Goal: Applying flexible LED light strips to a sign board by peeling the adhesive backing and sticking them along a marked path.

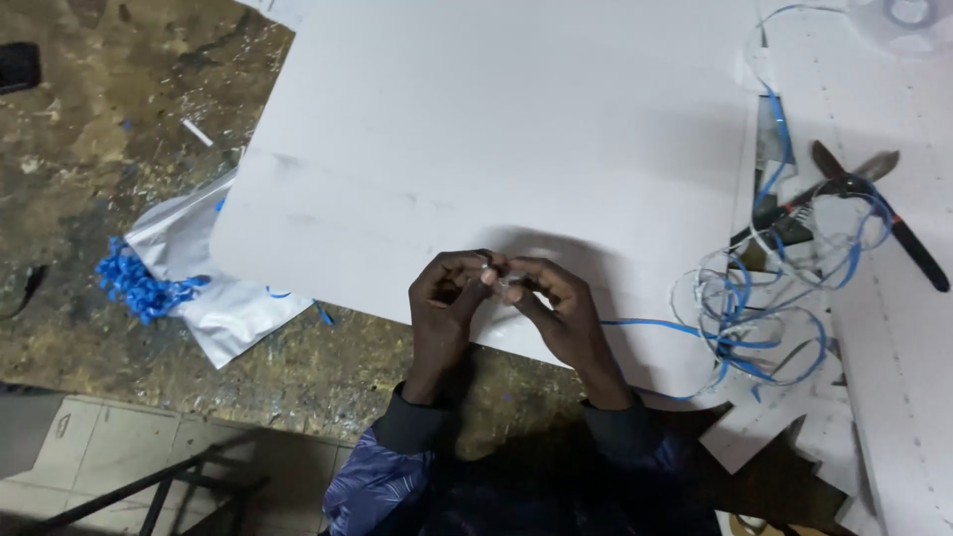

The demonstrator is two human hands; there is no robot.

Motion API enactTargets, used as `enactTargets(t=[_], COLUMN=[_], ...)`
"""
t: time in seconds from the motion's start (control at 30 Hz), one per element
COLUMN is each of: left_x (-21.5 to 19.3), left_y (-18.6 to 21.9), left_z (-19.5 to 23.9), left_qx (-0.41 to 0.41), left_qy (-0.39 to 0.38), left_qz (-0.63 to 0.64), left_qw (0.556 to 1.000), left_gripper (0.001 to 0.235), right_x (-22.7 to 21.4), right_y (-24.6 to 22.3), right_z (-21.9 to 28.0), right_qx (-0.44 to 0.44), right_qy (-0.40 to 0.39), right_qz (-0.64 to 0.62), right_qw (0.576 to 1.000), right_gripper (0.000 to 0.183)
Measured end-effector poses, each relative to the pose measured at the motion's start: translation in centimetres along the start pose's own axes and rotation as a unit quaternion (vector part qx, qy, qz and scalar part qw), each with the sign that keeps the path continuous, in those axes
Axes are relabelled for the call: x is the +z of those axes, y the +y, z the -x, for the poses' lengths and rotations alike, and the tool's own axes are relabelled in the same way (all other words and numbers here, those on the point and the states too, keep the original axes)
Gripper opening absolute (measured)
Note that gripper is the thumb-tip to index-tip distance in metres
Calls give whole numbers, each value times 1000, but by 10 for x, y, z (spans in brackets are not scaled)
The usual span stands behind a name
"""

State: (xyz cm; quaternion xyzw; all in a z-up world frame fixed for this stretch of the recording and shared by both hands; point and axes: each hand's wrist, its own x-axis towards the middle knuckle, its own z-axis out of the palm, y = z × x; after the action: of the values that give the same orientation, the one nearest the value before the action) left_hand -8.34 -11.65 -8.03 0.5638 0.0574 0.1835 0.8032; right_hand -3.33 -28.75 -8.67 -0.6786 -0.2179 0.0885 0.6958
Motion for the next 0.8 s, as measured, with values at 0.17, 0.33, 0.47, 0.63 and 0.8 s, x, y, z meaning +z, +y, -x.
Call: enactTargets(t=[0.17,0.33,0.47,0.63,0.8], left_x=[-19,-21,-42,-62,-65], left_y=[-16,1,24,-73,-90], left_z=[-1,6,15,8,9], left_qx=[24,45,112,282,421], left_qy=[54,-12,-312,-351,-314], left_qz=[24,-92,-416,-552,-584], left_qw=[998,995,847,702,619], left_gripper=[17,54,113,86,60], right_x=[7,8,-35,-102,-167], right_y=[1,4,24,33,27], right_z=[6,19,38,66,118], right_qx=[38,70,84,69,29], right_qy=[-21,25,172,286,399], right_qz=[42,60,-1,-42,123], right_qw=[998,995,982,955,908], right_gripper=[34,24,25,24,34])
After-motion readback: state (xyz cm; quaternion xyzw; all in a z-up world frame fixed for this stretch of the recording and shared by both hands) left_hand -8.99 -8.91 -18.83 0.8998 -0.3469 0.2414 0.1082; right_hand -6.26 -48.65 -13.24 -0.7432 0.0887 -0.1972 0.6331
